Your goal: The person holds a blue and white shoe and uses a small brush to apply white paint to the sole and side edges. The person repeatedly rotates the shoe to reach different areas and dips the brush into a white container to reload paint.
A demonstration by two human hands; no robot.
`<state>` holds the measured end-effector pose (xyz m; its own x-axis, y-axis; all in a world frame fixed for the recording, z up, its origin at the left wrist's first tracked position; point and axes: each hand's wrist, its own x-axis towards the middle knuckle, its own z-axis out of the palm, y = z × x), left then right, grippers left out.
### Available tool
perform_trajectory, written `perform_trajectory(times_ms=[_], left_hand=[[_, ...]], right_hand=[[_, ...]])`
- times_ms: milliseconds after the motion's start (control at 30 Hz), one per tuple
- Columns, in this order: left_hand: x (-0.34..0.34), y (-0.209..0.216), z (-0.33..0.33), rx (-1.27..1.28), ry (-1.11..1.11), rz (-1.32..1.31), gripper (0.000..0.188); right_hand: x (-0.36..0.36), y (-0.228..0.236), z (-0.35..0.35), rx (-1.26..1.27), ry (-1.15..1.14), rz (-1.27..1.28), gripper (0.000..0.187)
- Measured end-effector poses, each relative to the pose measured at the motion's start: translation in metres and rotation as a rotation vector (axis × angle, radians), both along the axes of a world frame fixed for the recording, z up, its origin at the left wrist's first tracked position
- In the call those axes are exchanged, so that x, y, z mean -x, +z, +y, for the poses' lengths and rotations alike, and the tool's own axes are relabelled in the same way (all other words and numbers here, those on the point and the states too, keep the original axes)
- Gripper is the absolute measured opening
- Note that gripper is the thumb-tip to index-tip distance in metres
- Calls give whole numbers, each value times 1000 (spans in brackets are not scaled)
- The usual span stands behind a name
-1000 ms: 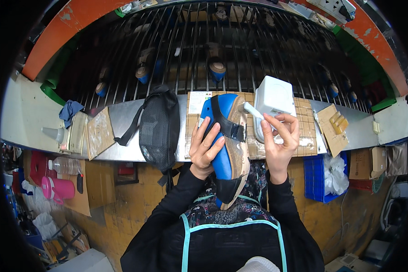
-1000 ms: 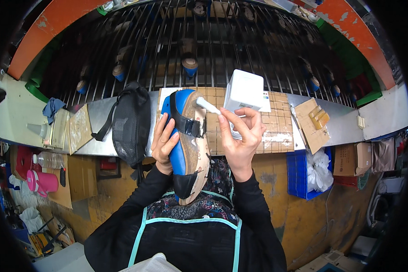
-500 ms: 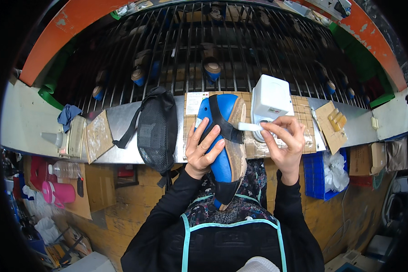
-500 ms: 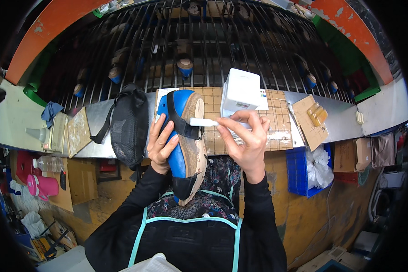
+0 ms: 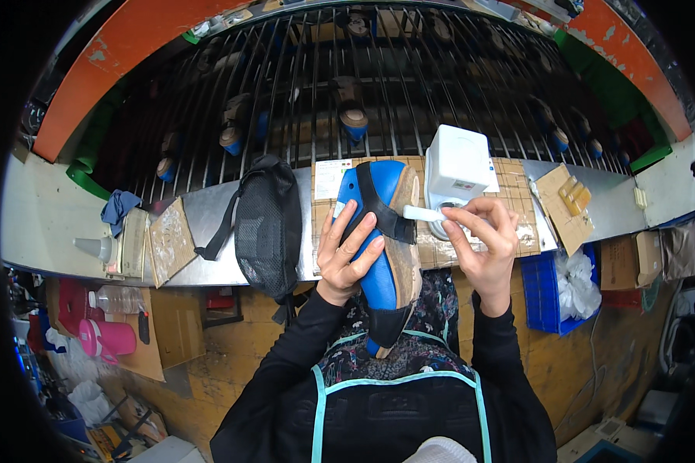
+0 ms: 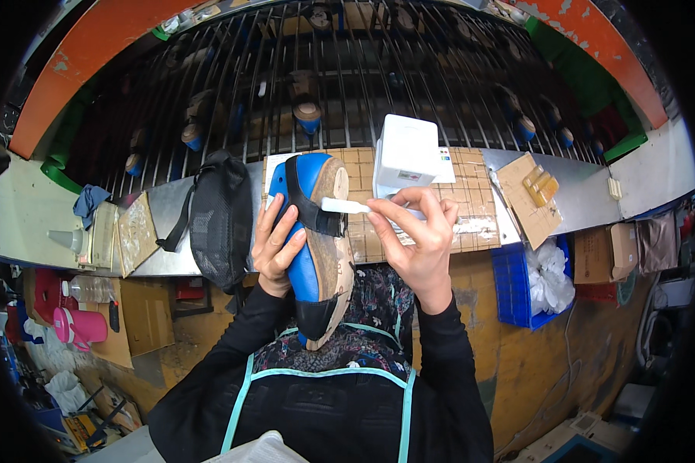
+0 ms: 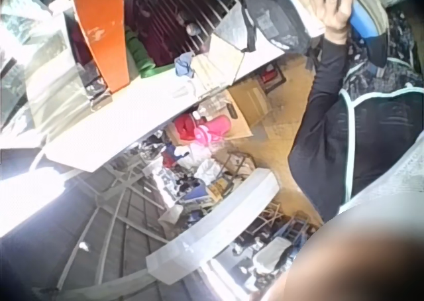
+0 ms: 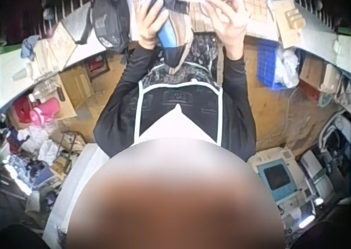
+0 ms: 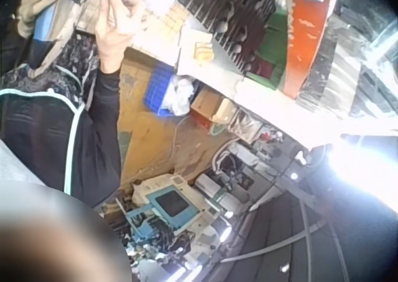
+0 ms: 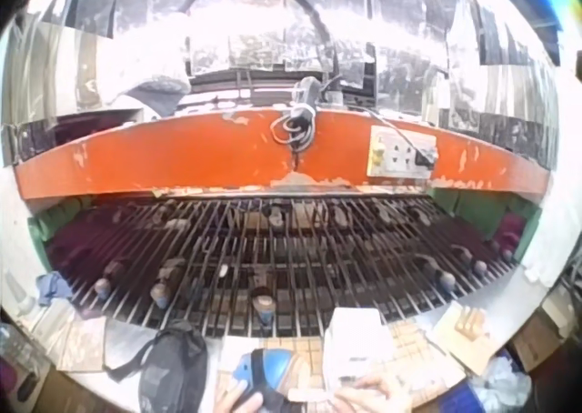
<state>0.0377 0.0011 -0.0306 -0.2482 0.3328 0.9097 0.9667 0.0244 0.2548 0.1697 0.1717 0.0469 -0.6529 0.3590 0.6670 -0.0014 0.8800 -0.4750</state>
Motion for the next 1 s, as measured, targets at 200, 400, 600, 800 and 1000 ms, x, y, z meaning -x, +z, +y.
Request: perform_trajectory(times_ms=[200, 400, 600, 800, 1000], left_hand=[[1, 3, 2, -23, -28, -25, 33], [1, 5, 2, -17, -36, -53, 35], [4, 9, 3, -10, -33, -56, 36], [9, 11, 5, -27, -59, -59, 36], [9, 8, 10, -93, -101, -132, 36]], right_hand=[[-2, 2, 3, 32, 48, -54, 19], [-3, 1, 2, -53, 39, -28, 20], [-4, 4, 6, -93, 80, -52, 21], [-3, 16, 15, -83, 196, -126, 19], [5, 7, 13, 40, 137, -36, 18]])
